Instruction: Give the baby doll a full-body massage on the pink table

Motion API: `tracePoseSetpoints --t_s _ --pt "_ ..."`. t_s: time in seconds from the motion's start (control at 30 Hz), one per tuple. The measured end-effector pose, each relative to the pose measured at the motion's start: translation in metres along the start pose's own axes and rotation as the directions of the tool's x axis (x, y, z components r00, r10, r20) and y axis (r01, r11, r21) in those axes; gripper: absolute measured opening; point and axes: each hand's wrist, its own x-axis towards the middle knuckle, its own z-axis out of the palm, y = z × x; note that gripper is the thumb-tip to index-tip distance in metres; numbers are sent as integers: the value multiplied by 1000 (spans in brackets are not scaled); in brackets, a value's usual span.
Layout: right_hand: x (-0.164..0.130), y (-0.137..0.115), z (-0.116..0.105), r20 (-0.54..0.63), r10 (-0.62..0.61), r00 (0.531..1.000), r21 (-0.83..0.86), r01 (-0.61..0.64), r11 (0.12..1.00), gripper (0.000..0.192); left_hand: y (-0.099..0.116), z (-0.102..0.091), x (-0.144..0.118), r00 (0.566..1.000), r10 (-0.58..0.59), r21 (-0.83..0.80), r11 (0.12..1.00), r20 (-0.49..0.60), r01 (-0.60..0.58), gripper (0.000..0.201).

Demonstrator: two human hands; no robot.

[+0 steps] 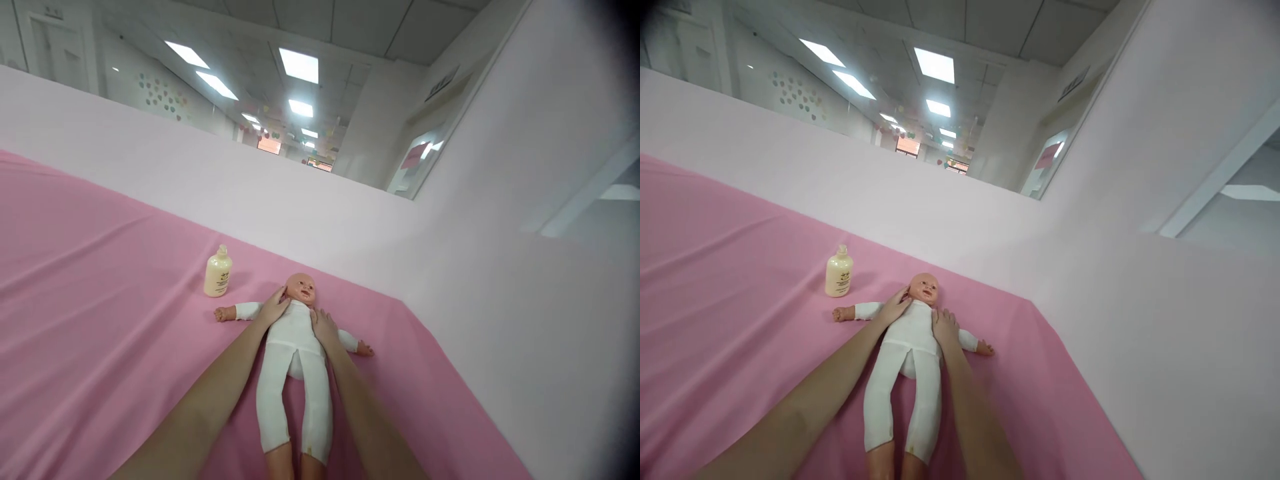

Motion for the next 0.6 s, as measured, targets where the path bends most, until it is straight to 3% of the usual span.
tracePoseSetpoints --t_s 0.13,0.27,0.33,0.4,0.47,0.53,0.6 --pt "-7 -14 -16 -64 144 987 -142 -152 978 58 23 -10 3 991 -110 -267 960 -82 84 31" --pt "-6 -43 -41 -174 121 977 -202 -156 967 71 66 -35 8 979 -153 -527 848 -132 61 42" --pt "-6 -68 -52 -210 12 978 -171 -49 984 71 92 -49 6 985 -90 -640 768 -148 -26 44" --pt "-7 -102 -58 -203 -161 966 -131 136 982 72 115 -61 1 991 -12 -888 445 -132 -113 41" --pt "-11 -142 -61 -205 -328 922 -70 320 945 75 133 -71 -2 992 19 -958 259 -121 -122 47" --pt "-17 -186 -61 -210 -463 861 14 476 879 76 144 -82 -3 990 -27 -968 214 -139 -130 54" --pt "-23 -228 -59 -178 -558 810 113 581 806 76 147 -94 0 977 -111 -955 255 -182 -149 53"
